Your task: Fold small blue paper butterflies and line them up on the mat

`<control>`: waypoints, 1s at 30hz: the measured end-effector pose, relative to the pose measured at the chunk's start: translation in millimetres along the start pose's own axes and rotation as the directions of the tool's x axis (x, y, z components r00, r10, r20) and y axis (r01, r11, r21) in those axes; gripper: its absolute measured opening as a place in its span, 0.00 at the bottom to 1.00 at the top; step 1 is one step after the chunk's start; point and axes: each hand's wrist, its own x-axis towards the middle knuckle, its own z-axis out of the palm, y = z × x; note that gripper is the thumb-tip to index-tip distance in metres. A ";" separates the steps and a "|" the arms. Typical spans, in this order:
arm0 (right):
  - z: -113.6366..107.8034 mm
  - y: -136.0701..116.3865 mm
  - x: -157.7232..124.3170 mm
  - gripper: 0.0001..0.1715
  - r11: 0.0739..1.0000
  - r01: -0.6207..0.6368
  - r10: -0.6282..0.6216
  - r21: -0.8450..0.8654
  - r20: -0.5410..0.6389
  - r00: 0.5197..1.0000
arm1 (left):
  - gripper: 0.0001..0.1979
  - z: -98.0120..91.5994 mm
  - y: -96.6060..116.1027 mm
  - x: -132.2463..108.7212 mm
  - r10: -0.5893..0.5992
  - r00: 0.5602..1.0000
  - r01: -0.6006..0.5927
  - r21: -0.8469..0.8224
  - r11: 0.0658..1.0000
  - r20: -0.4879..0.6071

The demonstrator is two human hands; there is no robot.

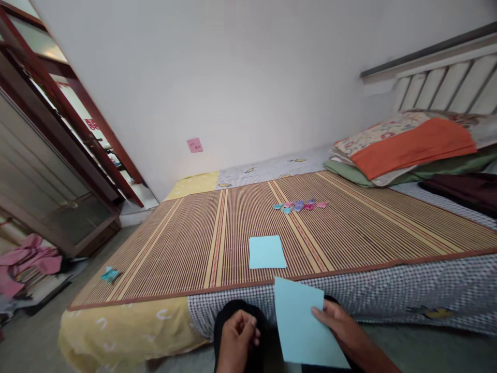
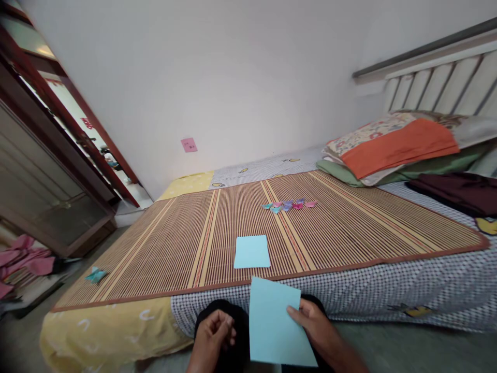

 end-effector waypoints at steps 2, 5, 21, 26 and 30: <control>-0.8 1.3 -0.9 0.27 0.992 -0.017 0.019 0.127 -0.018 1.000 | 0.21 -0.3 11.0 24.2 0.125 0.988 -0.108 0.178 0.978 -0.088; 1.0 1.2 -1.4 0.24 0.973 -0.011 0.018 0.231 -0.026 1.000 | 0.15 4.6 24.2 69.1 0.205 0.972 -0.162 0.300 0.940 -0.118; -4.0 13.5 0.0 0.20 0.928 0.040 -0.080 0.371 0.092 0.993 | 0.12 74.5 42.3 148.4 0.317 0.870 -0.484 0.780 0.396 0.379; -1.2 10.1 -4.2 0.23 0.928 0.028 -0.067 0.372 0.093 0.993 | 0.09 66.9 38.3 154.4 0.308 0.861 -0.499 0.784 0.370 0.404; -1.3 10.9 -2.9 0.25 0.927 0.037 -0.080 0.374 0.099 0.992 | 0.12 62.7 37.0 159.6 0.302 0.895 -0.433 0.795 0.424 0.327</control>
